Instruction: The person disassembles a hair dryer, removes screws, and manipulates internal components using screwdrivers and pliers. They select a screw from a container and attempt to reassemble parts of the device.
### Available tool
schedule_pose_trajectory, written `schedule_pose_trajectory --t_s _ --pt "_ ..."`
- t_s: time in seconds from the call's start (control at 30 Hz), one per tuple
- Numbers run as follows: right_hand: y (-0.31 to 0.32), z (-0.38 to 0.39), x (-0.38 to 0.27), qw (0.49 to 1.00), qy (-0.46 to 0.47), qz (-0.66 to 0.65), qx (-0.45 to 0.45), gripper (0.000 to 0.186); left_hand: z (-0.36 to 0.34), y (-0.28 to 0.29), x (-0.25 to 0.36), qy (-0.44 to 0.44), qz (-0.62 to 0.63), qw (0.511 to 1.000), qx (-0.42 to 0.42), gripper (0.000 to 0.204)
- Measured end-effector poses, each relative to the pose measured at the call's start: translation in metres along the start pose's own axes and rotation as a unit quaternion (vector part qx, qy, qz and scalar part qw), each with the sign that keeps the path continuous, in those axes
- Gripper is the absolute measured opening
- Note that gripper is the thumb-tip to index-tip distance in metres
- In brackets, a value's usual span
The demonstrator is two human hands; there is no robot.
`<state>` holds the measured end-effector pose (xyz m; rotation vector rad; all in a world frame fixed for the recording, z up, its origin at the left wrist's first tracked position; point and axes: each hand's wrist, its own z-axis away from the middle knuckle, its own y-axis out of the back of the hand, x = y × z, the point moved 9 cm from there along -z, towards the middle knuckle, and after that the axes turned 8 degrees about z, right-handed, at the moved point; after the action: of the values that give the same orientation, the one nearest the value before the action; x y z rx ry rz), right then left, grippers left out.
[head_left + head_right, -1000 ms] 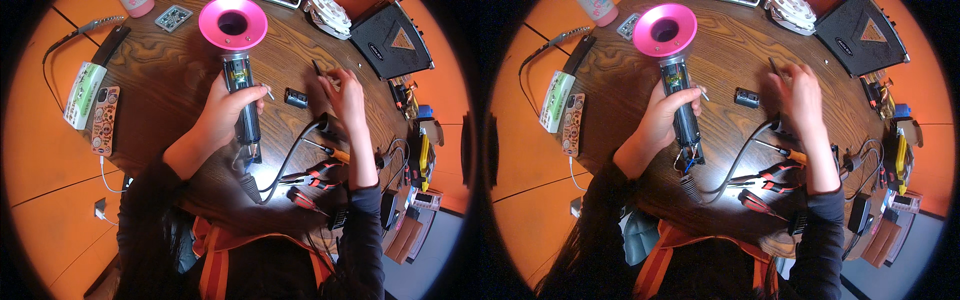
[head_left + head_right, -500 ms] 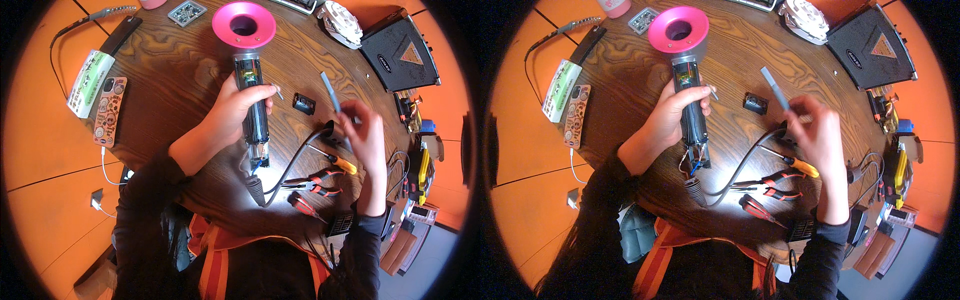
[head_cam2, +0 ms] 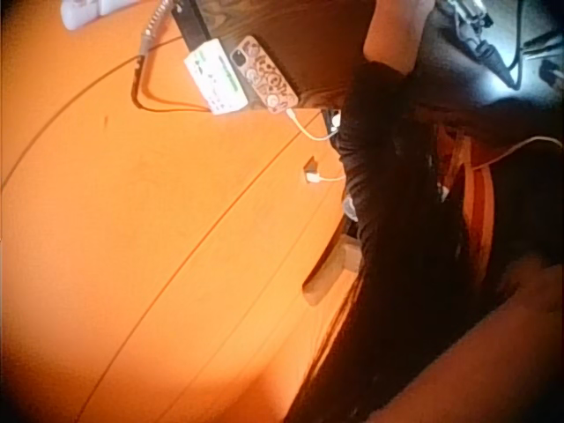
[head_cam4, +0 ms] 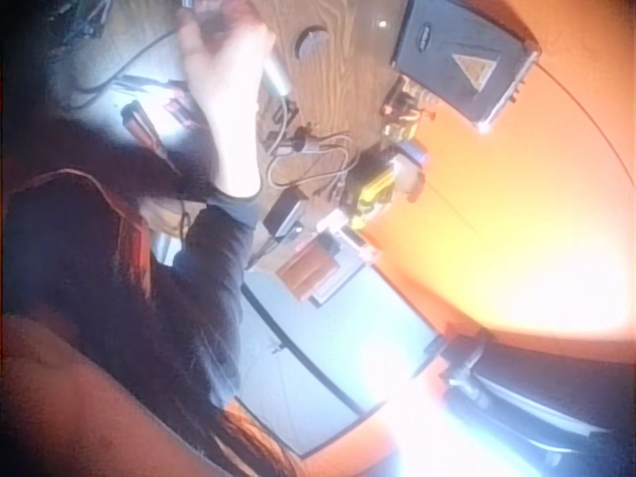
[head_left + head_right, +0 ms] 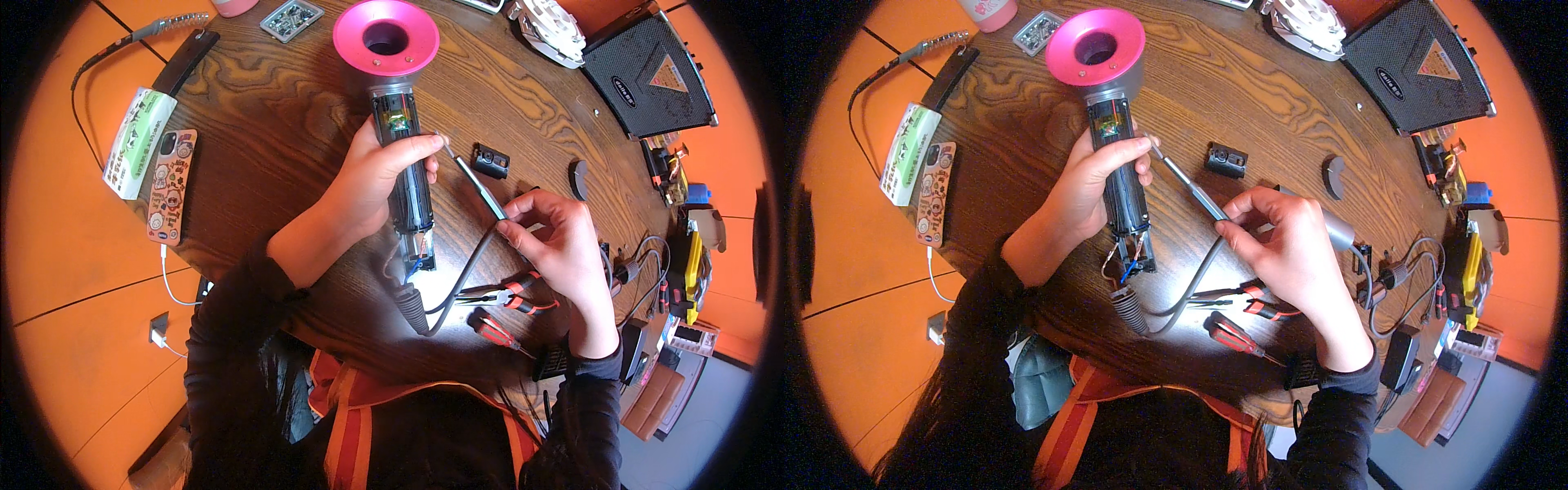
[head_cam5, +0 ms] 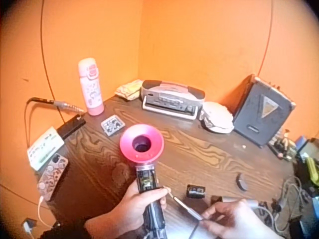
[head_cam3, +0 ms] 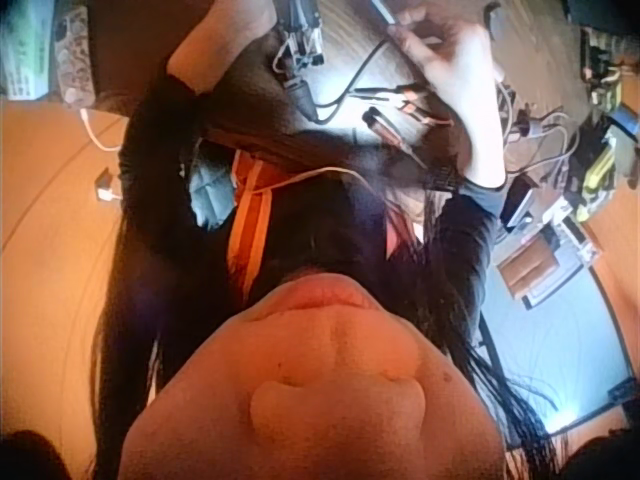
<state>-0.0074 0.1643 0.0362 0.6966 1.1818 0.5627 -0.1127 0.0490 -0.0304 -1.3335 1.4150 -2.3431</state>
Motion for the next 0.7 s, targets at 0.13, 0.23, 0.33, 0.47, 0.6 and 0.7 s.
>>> schedule_pose_trajectory --t_s 0.13,0.23,0.33,0.47,0.6,0.7 --pt "-0.002 0.000 -0.001 1.000 0.005 -0.004 0.002 0.010 0.000 0.000 0.000 0.000 -0.003 1.000 -0.004 0.024" --pt "-0.003 -0.001 -0.001 1.000 0.015 -0.020 0.019 0.009 0.000 -0.001 0.000 -0.005 -0.005 1.000 -0.006 0.024" --pt "-0.006 -0.001 0.002 0.999 0.014 -0.033 0.017 0.010 0.001 0.000 0.002 -0.015 -0.020 1.000 0.008 0.024" --pt "-0.008 0.001 0.006 0.998 0.010 -0.055 0.013 0.009 0.003 -0.003 0.008 -0.052 -0.044 0.998 0.005 0.024" --pt "-0.017 0.002 0.015 0.978 -0.037 -0.202 -0.020 0.009 0.003 -0.002 0.011 -0.064 -0.061 0.996 0.009 0.023" --pt "-0.018 0.003 0.017 0.968 -0.044 -0.248 0.001 0.009 0.002 -0.001 0.010 -0.064 -0.046 0.997 0.012 0.023"
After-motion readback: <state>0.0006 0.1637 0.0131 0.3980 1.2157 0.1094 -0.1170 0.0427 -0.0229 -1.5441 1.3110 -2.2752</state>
